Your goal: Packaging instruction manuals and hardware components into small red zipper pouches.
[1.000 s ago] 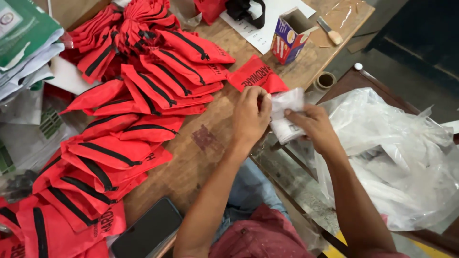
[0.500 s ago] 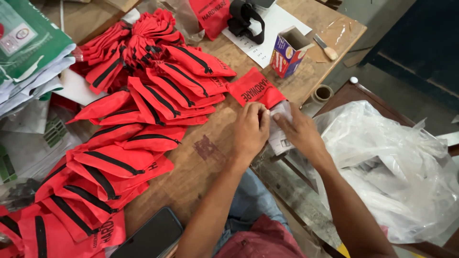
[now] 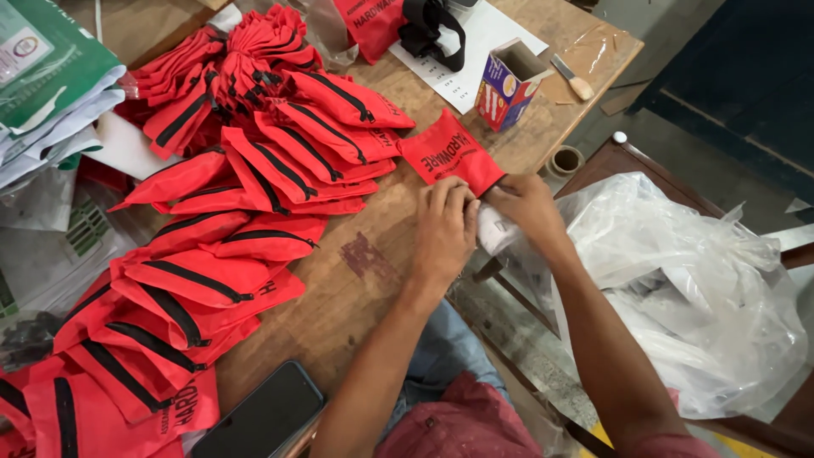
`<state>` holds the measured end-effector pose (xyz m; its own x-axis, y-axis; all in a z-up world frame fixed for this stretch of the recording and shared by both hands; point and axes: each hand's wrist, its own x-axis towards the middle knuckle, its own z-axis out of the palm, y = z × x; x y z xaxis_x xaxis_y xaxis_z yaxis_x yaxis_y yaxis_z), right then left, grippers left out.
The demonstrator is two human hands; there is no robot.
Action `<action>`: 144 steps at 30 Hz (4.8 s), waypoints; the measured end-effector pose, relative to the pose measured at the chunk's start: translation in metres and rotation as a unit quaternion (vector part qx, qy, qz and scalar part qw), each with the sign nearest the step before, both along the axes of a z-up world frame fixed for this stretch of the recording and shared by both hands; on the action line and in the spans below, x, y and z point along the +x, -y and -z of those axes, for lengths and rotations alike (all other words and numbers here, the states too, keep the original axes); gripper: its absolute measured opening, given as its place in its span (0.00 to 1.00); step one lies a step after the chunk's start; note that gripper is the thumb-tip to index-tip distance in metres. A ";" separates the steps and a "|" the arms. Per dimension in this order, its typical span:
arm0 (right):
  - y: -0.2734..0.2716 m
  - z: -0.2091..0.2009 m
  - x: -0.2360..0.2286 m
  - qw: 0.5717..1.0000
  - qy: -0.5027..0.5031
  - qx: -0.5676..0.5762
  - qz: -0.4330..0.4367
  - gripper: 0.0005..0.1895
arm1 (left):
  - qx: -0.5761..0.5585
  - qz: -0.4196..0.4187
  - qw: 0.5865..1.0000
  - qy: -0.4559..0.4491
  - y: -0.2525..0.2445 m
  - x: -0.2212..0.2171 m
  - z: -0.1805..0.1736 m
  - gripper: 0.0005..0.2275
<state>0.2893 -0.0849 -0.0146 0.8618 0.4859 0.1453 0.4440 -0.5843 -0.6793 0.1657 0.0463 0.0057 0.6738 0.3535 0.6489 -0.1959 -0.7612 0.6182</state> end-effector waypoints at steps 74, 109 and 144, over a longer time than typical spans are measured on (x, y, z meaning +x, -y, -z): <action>-0.013 -0.051 -0.099 0.932 0.300 0.061 -0.194 0.14 | -0.376 0.043 0.924 -0.049 -0.026 -0.043 0.010 0.20; 0.034 -0.052 -0.035 0.929 0.219 -0.007 -0.299 0.33 | -0.477 -0.049 0.872 0.097 -0.030 -0.046 0.018 0.12; -0.154 -0.119 0.036 0.825 0.509 0.095 -0.226 0.01 | -0.640 0.176 0.732 0.156 -0.033 -0.040 0.050 0.09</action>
